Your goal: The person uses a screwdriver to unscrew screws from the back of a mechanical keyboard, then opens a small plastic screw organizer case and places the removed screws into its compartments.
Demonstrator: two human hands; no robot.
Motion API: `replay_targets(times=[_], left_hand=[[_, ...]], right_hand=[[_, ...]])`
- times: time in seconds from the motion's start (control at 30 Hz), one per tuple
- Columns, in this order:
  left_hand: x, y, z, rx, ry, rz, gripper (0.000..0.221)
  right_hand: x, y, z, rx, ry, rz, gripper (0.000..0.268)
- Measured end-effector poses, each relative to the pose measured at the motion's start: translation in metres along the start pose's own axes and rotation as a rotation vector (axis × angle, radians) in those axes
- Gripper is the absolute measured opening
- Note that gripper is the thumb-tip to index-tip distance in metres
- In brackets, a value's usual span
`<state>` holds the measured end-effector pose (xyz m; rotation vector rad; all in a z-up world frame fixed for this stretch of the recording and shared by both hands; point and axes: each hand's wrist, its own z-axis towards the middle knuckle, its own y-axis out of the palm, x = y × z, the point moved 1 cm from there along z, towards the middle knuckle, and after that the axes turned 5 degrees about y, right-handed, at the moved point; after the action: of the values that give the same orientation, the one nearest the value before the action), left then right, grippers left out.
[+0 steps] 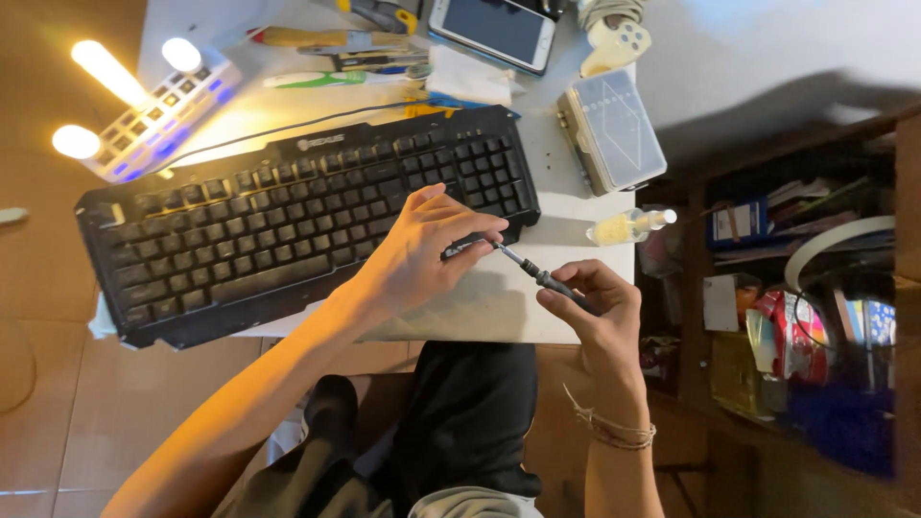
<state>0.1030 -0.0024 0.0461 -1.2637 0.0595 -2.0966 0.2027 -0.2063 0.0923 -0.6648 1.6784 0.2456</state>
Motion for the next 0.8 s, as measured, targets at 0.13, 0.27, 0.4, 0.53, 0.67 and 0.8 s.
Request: replay_targets(times=[0.13, 0.27, 0.4, 0.53, 0.67, 0.8], left_hand=[[-0.01, 0.02, 0.028, -0.061, -0.002, -0.04, 0.016], [-0.03, 0.048, 0.054, -0.042, 0.097, 0.229, 0.007], [-0.054, 0.08, 0.075, -0.023, 0.238, 0.459, 0.012], [-0.065, 0.095, 0.091, -0.101, 0.241, 0.553, 0.005], [-0.076, 0.104, 0.098, -0.112, 0.131, 0.576, 0.007], [-0.074, 0.101, 0.098, -0.119, 0.071, 0.542, 0.006]], right_hand=[[0.025, -0.018, 0.012, 0.079, 0.008, 0.07, 0.024], [0.049, -0.027, 0.022, 0.236, -0.093, 0.145, 0.033], [0.05, -0.02, 0.025, 0.363, -0.085, 0.165, 0.031], [0.009, -0.01, 0.014, 0.289, 0.13, 0.206, 0.02], [0.013, -0.011, 0.022, 0.32, 0.107, 0.2, 0.018], [0.013, -0.011, 0.026, 0.314, 0.113, 0.199, 0.019]])
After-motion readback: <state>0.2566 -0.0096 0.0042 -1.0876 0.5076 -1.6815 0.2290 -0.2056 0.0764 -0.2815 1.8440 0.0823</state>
